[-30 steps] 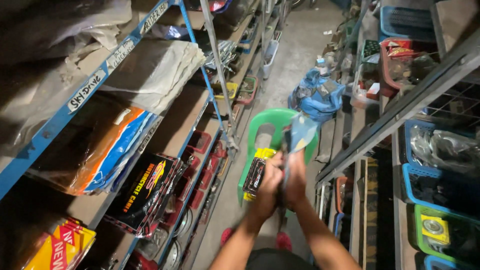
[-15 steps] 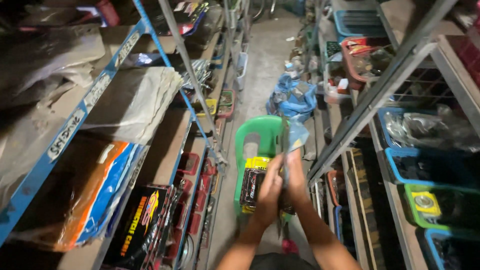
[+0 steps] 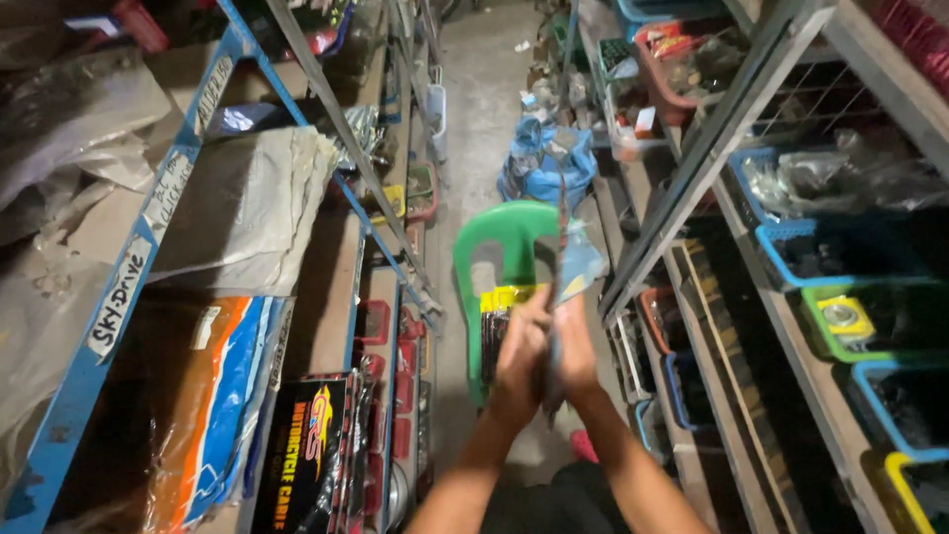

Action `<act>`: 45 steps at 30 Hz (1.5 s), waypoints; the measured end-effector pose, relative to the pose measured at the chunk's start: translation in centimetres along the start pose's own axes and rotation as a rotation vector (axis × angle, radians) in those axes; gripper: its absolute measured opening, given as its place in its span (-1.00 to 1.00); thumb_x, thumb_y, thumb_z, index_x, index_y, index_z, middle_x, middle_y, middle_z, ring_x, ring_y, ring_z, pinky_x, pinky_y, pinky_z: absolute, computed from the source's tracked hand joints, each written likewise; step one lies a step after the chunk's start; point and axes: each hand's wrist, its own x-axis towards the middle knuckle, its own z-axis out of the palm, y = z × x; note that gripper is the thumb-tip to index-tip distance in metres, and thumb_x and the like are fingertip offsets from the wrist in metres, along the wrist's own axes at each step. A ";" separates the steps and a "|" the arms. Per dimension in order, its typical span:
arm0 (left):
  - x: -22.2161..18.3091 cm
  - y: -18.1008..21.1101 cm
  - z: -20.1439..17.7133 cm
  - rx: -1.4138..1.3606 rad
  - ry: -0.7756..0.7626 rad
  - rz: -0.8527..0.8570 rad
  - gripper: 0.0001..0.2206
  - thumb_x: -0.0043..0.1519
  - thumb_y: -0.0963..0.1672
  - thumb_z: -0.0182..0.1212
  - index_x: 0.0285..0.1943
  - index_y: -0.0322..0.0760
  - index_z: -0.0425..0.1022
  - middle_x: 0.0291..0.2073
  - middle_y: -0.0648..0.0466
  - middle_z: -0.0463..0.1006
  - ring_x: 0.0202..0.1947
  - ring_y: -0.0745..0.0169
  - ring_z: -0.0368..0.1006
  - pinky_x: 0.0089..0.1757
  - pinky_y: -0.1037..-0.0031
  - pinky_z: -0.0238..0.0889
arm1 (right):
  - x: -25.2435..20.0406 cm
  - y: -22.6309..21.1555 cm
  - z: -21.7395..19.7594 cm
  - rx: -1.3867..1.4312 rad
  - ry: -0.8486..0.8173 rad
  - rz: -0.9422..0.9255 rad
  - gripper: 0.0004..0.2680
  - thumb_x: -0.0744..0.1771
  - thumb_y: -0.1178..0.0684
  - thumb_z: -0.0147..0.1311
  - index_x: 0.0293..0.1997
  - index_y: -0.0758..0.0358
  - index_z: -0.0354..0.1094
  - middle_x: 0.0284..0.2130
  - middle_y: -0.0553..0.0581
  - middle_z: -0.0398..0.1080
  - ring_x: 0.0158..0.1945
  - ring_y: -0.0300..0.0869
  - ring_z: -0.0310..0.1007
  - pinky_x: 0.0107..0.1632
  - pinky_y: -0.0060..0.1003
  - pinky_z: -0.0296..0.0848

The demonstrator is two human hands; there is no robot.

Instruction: The recorder is wiping dust off packaged motorcycle cable sets using a cloth in a parts storage area.

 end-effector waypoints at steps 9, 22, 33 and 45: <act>-2.5 -0.2 2.8 0.732 0.272 0.154 -0.38 0.38 -0.10 -0.26 0.57 -0.62 -0.24 0.51 -0.56 -0.18 0.51 -0.49 -0.28 0.38 -0.02 -0.58 | -1.3 8.9 -1.8 -0.134 -0.350 -0.132 -0.62 0.50 -0.08 -0.50 0.44 0.30 0.06 0.38 0.31 0.15 0.45 0.02 0.06 0.50 -0.05 -0.18; 2.4 -2.1 -1.9 0.345 0.468 0.393 -0.50 0.37 -0.01 -0.15 0.50 -0.14 -0.06 0.34 0.00 0.13 0.24 0.20 0.11 0.21 0.33 -0.03 | 0.1 2.9 -0.6 -0.427 -0.325 -0.218 -0.85 0.35 0.14 -0.13 -0.05 0.31 0.33 0.00 0.23 0.14 0.03 0.00 0.06 0.15 -0.12 0.03; 5.8 -9.7 -2.1 0.101 0.453 0.406 -0.35 0.35 0.05 -0.20 0.64 -0.23 -0.11 0.46 -0.12 0.19 0.34 0.08 0.20 0.27 0.31 0.01 | 6.2 2.0 -5.8 -0.665 -0.664 -0.866 -0.80 0.33 0.17 -0.13 -0.01 0.41 0.33 0.13 0.44 0.19 0.15 0.29 0.13 0.22 0.25 0.16; 5.7 -10.9 -3.7 0.076 0.588 0.321 -0.52 0.32 -0.01 -0.07 0.38 -0.32 0.28 0.02 0.02 0.44 -0.08 0.26 0.30 0.04 0.38 0.17 | 6.3 5.2 -6.9 -0.489 -0.572 -0.823 -0.62 0.40 0.14 -0.10 0.38 0.55 0.03 0.48 0.46 -0.10 0.53 0.31 -0.06 0.52 0.09 -0.03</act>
